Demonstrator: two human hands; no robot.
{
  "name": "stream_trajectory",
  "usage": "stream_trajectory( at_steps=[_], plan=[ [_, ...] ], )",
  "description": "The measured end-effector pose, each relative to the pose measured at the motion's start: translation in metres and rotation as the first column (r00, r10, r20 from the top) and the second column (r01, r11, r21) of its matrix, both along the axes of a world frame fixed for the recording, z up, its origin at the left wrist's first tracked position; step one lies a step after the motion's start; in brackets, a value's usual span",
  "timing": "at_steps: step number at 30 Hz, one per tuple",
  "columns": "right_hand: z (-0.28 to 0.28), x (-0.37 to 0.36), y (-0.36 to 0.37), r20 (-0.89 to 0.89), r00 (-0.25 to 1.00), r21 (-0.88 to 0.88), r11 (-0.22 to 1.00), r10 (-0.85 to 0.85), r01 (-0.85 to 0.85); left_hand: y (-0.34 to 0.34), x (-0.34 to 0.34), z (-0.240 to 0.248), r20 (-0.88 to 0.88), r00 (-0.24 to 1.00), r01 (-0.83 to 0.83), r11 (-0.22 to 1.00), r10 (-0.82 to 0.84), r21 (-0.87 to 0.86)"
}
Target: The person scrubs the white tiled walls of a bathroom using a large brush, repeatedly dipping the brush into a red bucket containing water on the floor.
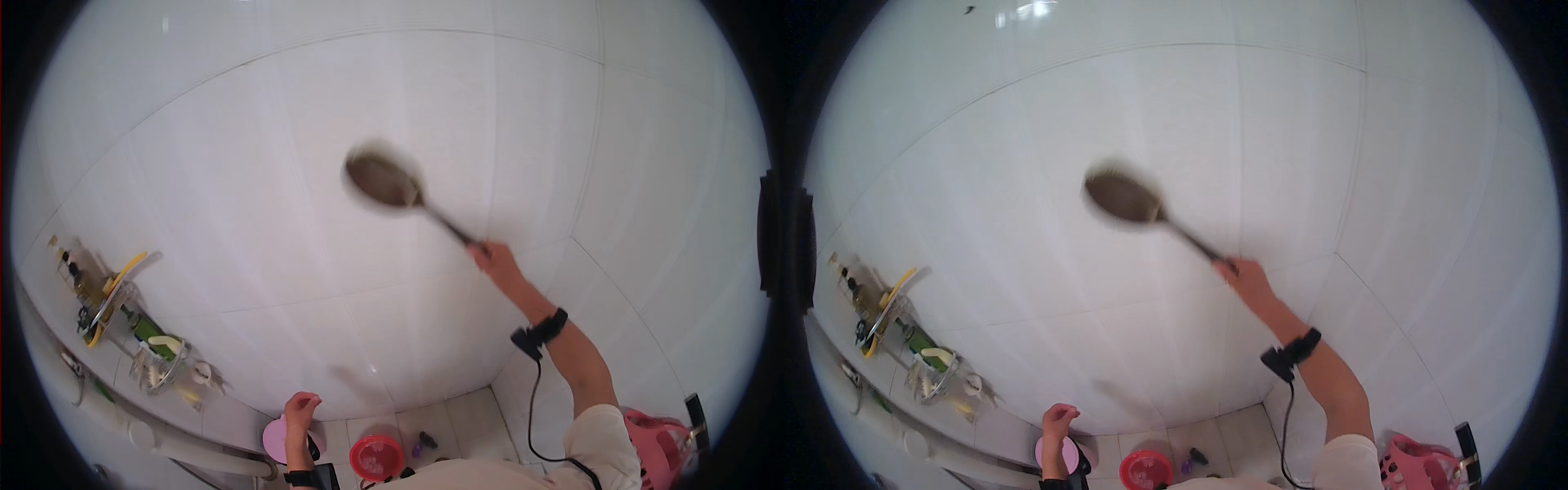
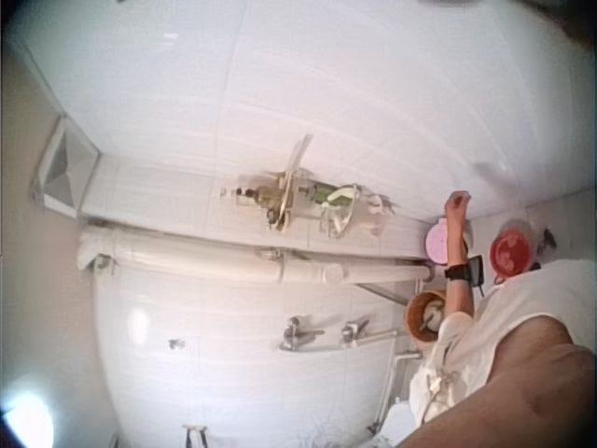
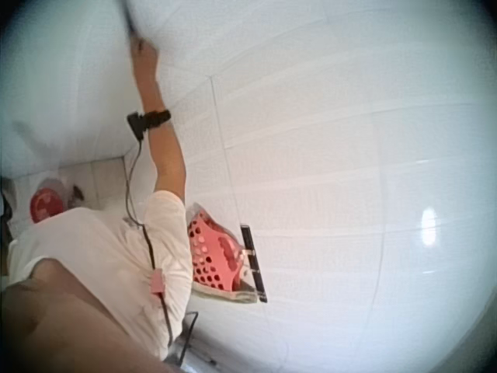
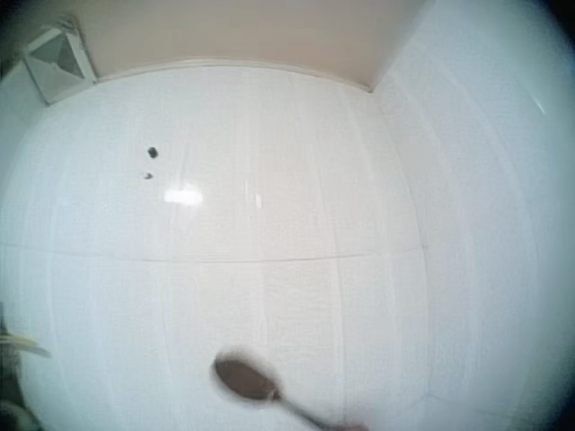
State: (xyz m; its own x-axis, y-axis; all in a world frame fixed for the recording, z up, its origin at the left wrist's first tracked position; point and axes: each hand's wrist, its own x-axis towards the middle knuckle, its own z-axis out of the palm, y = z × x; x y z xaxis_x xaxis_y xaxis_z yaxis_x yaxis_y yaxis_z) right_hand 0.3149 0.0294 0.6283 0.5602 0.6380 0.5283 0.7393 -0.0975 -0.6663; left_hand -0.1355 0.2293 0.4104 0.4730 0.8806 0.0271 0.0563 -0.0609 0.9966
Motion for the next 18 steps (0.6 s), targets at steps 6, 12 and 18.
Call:
stream_trajectory(
  at_steps=[6, 12, 18],
  plan=[
    [0.035, -0.012, -0.019, 0.473, 0.866, -0.124, 0.960, -0.165, 0.251, 0.011, -0.013, 0.017, -0.080, 0.994, 0.076, 0.995, -0.071, 0.060],
    [0.163, -0.031, 0.014, -0.182, 0.980, 0.271, 0.954, -0.085, 0.132, 0.039, -0.040, 0.052, -0.298, 0.950, 0.055, 0.891, 0.092, 0.452],
    [0.082, -0.105, 0.093, 0.067, 0.996, -0.029, 0.998, 0.052, -0.050, 0.096, -0.055, 0.222, 0.049, 0.925, -0.240, 0.479, 0.378, 0.845]
  ],
)
